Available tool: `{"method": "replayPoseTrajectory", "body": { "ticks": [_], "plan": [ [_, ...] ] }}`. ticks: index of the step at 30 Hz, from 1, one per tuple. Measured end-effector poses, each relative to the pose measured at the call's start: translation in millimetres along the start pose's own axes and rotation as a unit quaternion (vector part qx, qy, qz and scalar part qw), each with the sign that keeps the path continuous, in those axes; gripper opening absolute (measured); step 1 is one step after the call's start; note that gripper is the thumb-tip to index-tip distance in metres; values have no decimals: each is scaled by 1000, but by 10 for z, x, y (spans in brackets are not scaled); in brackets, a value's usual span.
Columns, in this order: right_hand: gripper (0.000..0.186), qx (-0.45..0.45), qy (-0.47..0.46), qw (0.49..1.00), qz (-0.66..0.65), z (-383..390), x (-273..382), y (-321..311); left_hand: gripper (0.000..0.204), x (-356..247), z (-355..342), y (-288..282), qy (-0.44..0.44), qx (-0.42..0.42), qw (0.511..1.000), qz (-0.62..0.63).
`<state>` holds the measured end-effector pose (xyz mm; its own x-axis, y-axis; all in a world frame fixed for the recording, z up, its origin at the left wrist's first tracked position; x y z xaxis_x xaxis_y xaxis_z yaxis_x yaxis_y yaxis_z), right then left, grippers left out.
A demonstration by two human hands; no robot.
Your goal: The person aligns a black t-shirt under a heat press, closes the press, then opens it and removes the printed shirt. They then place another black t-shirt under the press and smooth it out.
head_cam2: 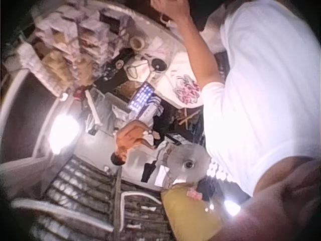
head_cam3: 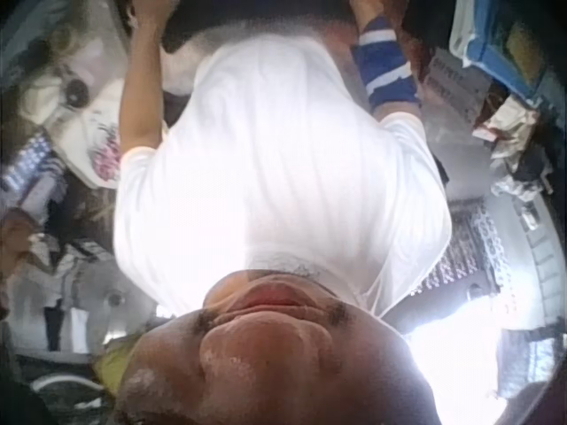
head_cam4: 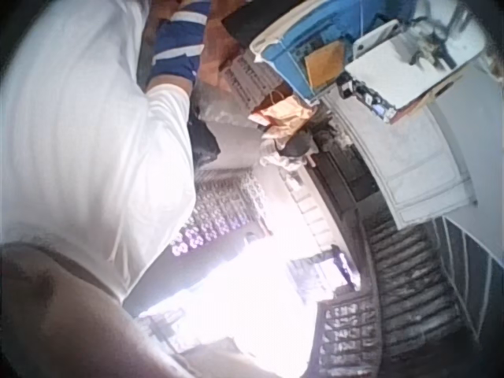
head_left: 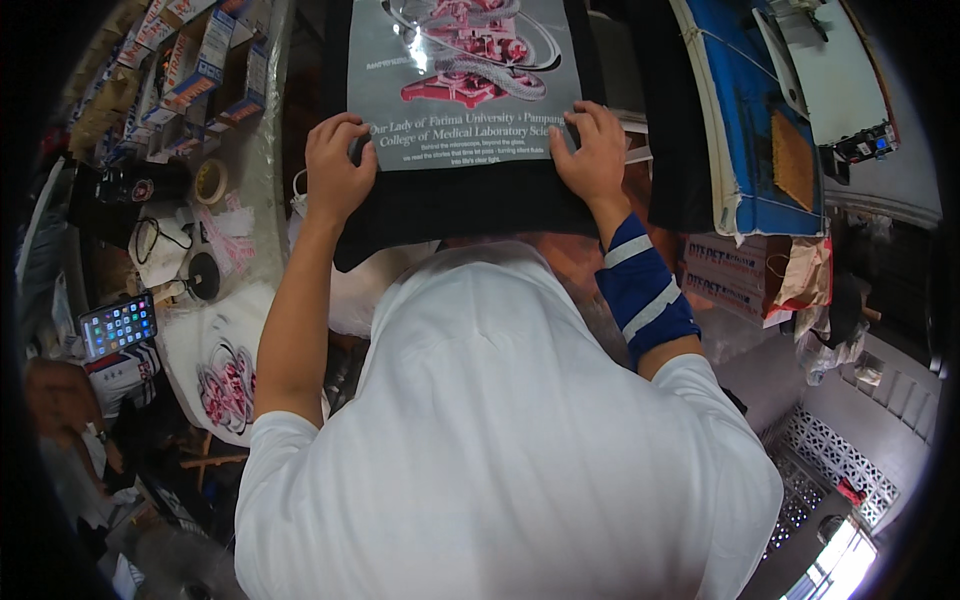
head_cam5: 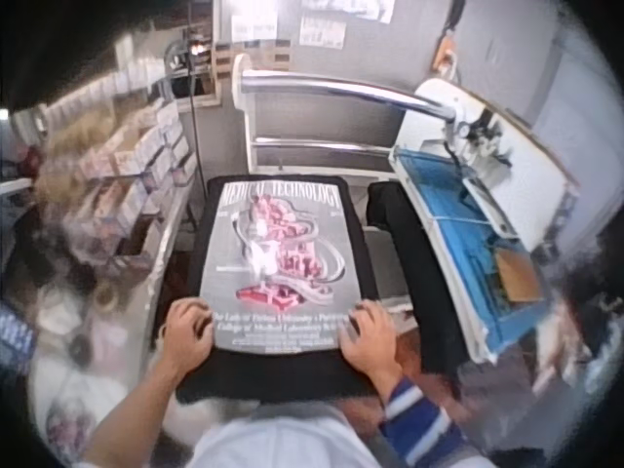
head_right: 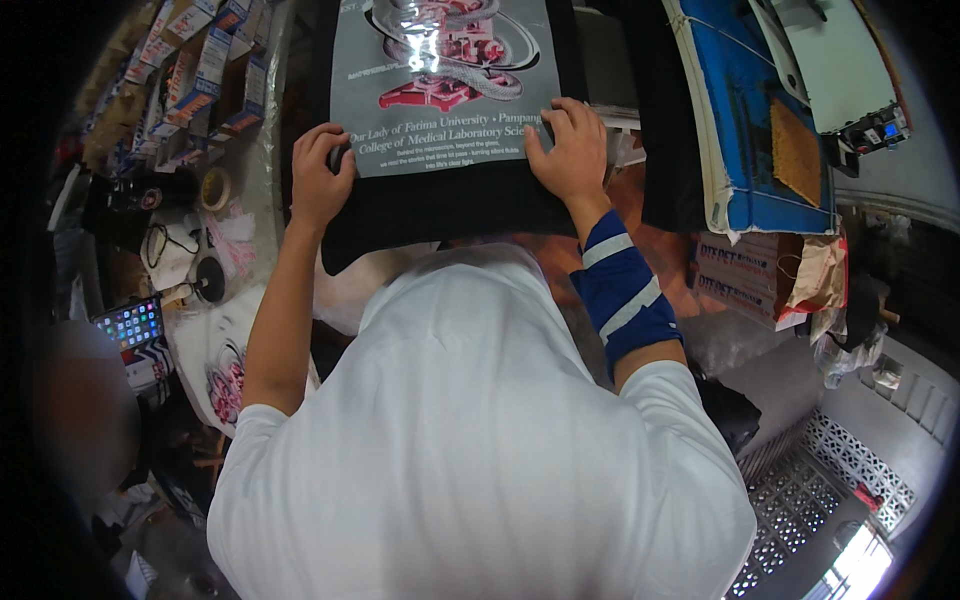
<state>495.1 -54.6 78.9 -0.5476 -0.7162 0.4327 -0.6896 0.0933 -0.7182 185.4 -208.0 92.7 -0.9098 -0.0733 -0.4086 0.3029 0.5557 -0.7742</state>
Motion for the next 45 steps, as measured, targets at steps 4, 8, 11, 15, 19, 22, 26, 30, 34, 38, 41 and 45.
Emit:
{"method": "replayPoseTrajectory", "body": {
  "ticks": [4,8,11,15,19,22,26,30,34,38,41,45],
  "plan": [
    [28,-13,-5,1000,17,47,-18,-21,19,-483,-194,9,103,49,991,-68],
    [28,-12,-7,1000,-5,-69,49,-65,20,-1215,-36,205,202,117,971,46],
    [28,-17,12,1000,-9,11,35,-77,17,-1309,123,385,204,123,971,30],
    [26,-11,16,1000,-18,22,36,-79,15,-1217,195,469,176,114,977,30],
    [28,-11,27,999,-18,-150,23,-120,15,-1306,-8,460,204,82,975,-26],
    [26,-4,26,1000,-14,3,13,-52,15,-1287,209,543,219,78,972,-34],
    [25,11,48,998,-28,66,19,-68,19,-1298,144,553,213,74,974,-16],
    [23,26,98,994,-37,-127,3,-71,24,-1360,72,570,200,124,972,-22],
    [21,98,158,983,2,-365,-37,-15,16,-1437,-199,626,134,231,963,-27],
    [14,65,161,985,3,-733,-267,83,12,-1140,-954,688,106,182,976,56],
    [9,-30,128,991,-31,-1246,-568,122,17,-573,-1779,920,65,77,992,76],
    [9,-54,68,994,-61,-1998,-742,478,25,-178,-2646,1443,75,34,997,11]
  ]
}}
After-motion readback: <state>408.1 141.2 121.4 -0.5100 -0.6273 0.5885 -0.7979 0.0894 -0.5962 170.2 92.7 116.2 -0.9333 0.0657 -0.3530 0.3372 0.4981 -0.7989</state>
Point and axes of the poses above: each hand's wrist, its own z-axis away from the middle knuckle, its own y-axis out of the palm, x = y × z, the point moved 8 cm from there along -z, towards the middle knuckle, and after that the axes turned 8 degrees about -z, right-handed, at the moved point
